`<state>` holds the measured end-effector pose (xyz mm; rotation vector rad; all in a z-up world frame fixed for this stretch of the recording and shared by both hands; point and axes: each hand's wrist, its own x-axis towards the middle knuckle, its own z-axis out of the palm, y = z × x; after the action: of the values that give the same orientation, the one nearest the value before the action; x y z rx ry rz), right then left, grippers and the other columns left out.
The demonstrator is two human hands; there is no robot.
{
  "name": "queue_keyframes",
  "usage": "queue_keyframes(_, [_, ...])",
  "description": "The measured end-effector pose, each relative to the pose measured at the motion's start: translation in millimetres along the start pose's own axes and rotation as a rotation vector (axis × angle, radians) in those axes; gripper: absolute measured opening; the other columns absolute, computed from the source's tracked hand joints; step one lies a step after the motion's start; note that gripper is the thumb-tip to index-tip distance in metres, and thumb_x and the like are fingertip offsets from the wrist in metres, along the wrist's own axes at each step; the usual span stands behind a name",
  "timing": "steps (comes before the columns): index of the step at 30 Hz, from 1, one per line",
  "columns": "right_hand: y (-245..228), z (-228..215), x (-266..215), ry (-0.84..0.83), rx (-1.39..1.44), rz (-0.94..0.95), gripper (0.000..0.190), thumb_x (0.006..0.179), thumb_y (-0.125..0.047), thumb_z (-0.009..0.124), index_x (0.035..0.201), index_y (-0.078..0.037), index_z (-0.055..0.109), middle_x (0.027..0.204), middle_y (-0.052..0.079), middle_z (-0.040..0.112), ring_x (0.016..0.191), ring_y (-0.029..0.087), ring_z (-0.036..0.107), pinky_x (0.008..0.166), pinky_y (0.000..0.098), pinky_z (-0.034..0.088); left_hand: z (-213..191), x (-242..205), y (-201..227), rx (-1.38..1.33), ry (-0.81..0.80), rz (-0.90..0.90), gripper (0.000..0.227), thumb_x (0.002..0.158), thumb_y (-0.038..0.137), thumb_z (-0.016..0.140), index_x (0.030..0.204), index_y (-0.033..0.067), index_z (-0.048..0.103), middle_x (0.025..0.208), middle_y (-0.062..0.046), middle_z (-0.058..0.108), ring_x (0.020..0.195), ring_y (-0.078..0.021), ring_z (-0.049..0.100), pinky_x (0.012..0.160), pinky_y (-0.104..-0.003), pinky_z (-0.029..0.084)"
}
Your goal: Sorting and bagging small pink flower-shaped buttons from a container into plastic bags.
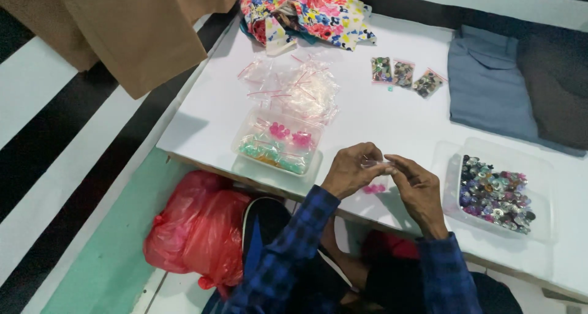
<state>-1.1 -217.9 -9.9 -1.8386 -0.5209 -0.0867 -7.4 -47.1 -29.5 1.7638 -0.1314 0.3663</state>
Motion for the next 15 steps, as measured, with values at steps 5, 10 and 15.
queue_keyframes(5, [-2.6, 7.2, 1.5, -0.013, 0.048, 0.028, 0.034, 0.097, 0.001, 0.063, 0.130, -0.006, 0.071, 0.097, 0.017, 0.077, 0.094, 0.017, 0.068, 0.091, 0.0384, 0.055, 0.7, -0.6, -9.6, 0.058, -0.001, 0.041, 0.012, 0.084, 0.020, 0.081, 0.090, 0.0160, 0.072, 0.082, -0.006, 0.071, 0.084, -0.0269, 0.074, 0.077, -0.036, 0.060])
queue_keyframes(10, [33.9, 7.6, 2.0, -0.090, 0.110, 0.056, 0.031, 0.092, -0.001, 0.069, 0.123, -0.001, 0.070, 0.097, 0.020, 0.075, 0.091, 0.020, 0.063, 0.091, 0.0460, 0.054, -0.7, -3.2, -4.1, 0.007, 0.093, 0.100, 0.009, 0.088, 0.017, 0.078, 0.090, 0.0140, 0.070, 0.081, -0.006, 0.071, 0.083, -0.0246, 0.074, 0.076, -0.033, 0.060])
queue_keyframes(15, [21.2, 10.3, 4.7, -0.118, 0.142, 0.154, 0.037, 0.084, 0.000, 0.076, 0.121, -0.003, 0.074, 0.090, 0.015, 0.074, 0.083, 0.017, 0.063, 0.081, 0.0376, 0.057, -11.8, -7.5, 7.4, -0.156, 0.310, 0.039, 0.015, 0.087, 0.018, 0.082, 0.084, 0.0115, 0.069, 0.072, -0.004, 0.068, 0.073, -0.0153, 0.072, 0.072, -0.026, 0.059])
